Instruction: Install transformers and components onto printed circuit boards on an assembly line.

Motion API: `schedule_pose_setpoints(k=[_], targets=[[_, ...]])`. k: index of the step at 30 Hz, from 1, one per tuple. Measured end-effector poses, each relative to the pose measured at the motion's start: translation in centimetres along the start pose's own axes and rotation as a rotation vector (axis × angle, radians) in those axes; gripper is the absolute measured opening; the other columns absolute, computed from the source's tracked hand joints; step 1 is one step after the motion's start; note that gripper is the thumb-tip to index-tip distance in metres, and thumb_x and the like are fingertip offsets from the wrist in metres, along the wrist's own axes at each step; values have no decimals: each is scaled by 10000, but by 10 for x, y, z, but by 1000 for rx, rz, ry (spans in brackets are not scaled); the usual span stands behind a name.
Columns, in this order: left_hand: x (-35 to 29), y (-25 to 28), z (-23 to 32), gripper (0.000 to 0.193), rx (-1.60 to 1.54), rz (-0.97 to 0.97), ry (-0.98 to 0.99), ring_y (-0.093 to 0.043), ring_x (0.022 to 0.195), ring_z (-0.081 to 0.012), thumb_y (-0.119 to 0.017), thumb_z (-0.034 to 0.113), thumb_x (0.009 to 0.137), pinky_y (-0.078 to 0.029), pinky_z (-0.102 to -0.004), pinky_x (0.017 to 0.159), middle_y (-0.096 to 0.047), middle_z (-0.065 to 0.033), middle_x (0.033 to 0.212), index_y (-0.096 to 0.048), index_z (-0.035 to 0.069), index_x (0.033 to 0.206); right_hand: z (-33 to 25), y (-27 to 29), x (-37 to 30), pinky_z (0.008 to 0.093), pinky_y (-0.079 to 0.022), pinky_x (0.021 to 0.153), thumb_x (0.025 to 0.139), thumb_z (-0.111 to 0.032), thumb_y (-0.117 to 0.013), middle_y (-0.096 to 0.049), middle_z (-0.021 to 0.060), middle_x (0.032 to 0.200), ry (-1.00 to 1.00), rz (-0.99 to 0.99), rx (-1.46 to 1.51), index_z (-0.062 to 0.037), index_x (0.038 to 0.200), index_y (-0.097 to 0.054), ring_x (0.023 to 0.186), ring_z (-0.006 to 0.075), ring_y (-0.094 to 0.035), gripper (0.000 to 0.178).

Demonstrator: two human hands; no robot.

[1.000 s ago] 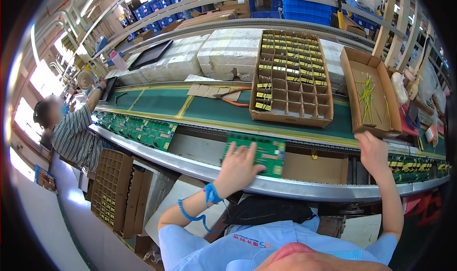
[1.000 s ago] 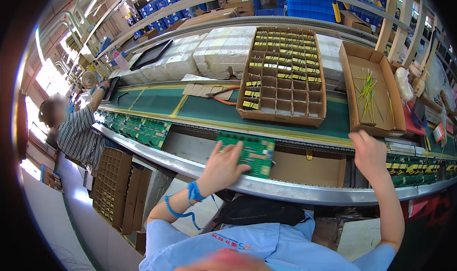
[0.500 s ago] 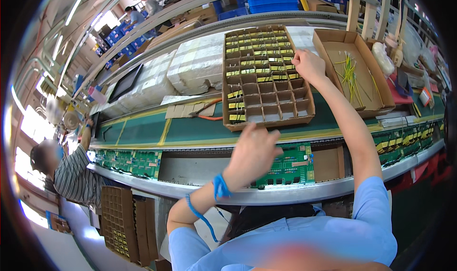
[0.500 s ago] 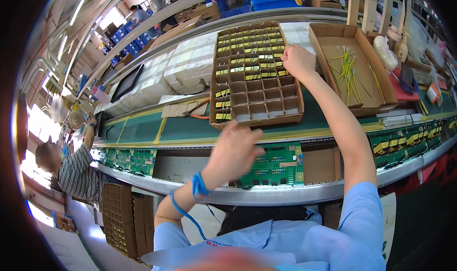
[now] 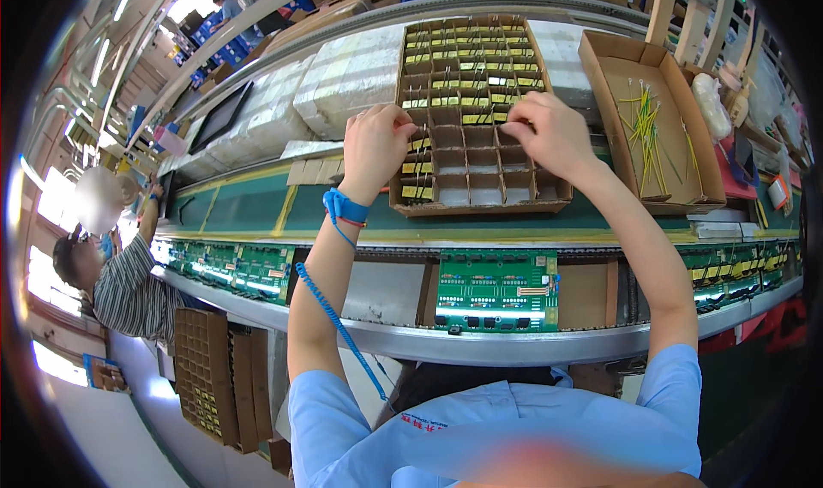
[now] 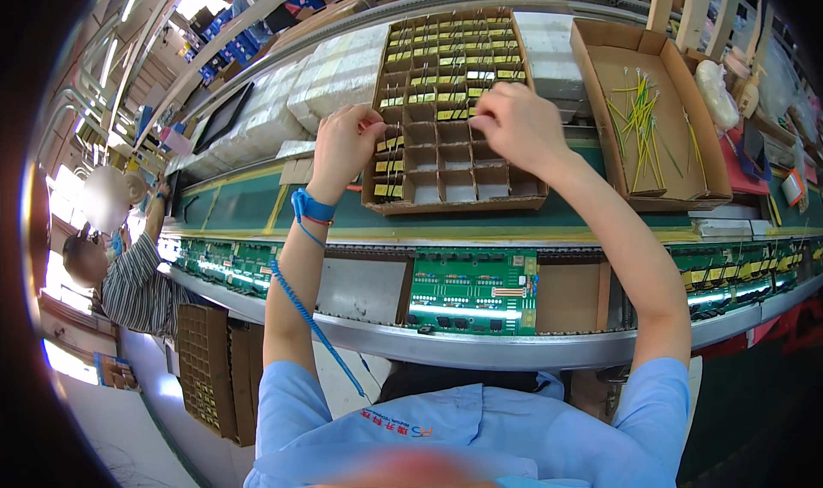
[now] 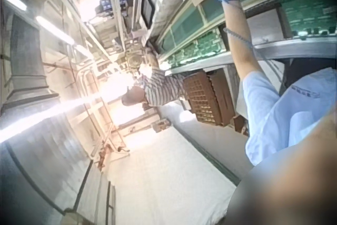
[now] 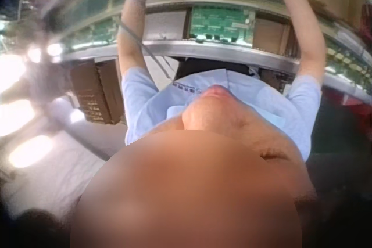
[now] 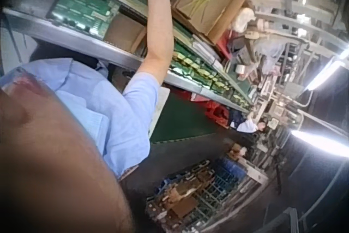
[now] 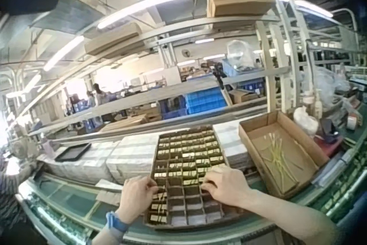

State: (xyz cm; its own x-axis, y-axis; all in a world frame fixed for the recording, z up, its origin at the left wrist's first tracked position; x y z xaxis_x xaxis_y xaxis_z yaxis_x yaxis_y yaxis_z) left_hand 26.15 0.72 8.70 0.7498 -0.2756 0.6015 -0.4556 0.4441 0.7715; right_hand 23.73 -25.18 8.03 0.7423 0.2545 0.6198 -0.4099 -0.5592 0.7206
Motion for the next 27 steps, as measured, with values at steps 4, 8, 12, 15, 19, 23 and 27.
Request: schedule_pose_setpoints(k=[4,8,12,15,19,23,27], targets=[[-34,11,13,61,-16,-123,-15,-615,819,-295,-680,158,794,-429,-419,783,-637,-89,785,-675,97,797,-37,-43,19,396,-505,683,838,-315,-670,-655,37,809,87,-95,98,-121,783,-689,810,261,-641,202],[-66,18,20,179,102,-205,-12,-610,795,-274,-742,266,759,-439,-401,779,-632,-67,796,-697,93,754,-66,-78,49,415,-512,637,819,-395,-681,-674,64,743,-73,-306,103,-115,743,-712,739,283,-659,292],[-64,11,28,229,71,-137,-25,-606,837,-285,-779,302,711,-434,-420,777,-623,-73,790,-696,89,717,-83,-100,63,449,-538,630,755,-477,-719,-694,141,757,-105,-261,-117,-41,734,-716,771,326,-693,437],[-67,-6,26,205,-26,-108,-53,-604,845,-302,-798,250,681,-429,-430,764,-617,-108,792,-682,83,701,-88,-112,64,449,-542,639,740,-297,-686,-703,149,799,-119,-253,-166,-45,763,-717,786,333,-693,256],[-75,1,19,183,-76,65,-64,-613,859,-311,-741,205,760,-447,-431,791,-630,-122,832,-650,54,812,-86,-117,61,437,-547,677,676,-229,-656,-706,169,856,-234,-341,-6,-62,805,-718,819,338,-693,220],[-74,39,-12,210,-572,209,402,-634,716,-359,-640,230,902,-486,-438,632,-648,-164,756,-581,28,912,-69,-118,57,429,-520,713,695,-257,-684,-672,146,913,-275,-266,205,-71,792,-681,861,325,-662,210],[-77,70,-37,195,-137,239,359,-629,744,-391,-601,224,919,-484,-475,655,-639,-175,782,-536,41,909,-34,-111,69,321,-469,711,816,-148,-665,-624,84,932,-140,35,706,-39,805,-570,805,191,-594,145]])
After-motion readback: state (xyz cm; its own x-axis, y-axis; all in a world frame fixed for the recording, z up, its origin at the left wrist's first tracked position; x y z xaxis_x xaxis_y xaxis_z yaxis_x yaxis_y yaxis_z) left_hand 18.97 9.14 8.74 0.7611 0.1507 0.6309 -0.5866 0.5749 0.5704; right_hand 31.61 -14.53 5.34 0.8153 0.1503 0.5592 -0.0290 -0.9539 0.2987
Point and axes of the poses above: each hand's wrist, its own x-axis towards the middle knuckle, its own y-axis out of the back of the hand, z = x × y, the point moved 3 cm from there along x, towards the middle knuckle
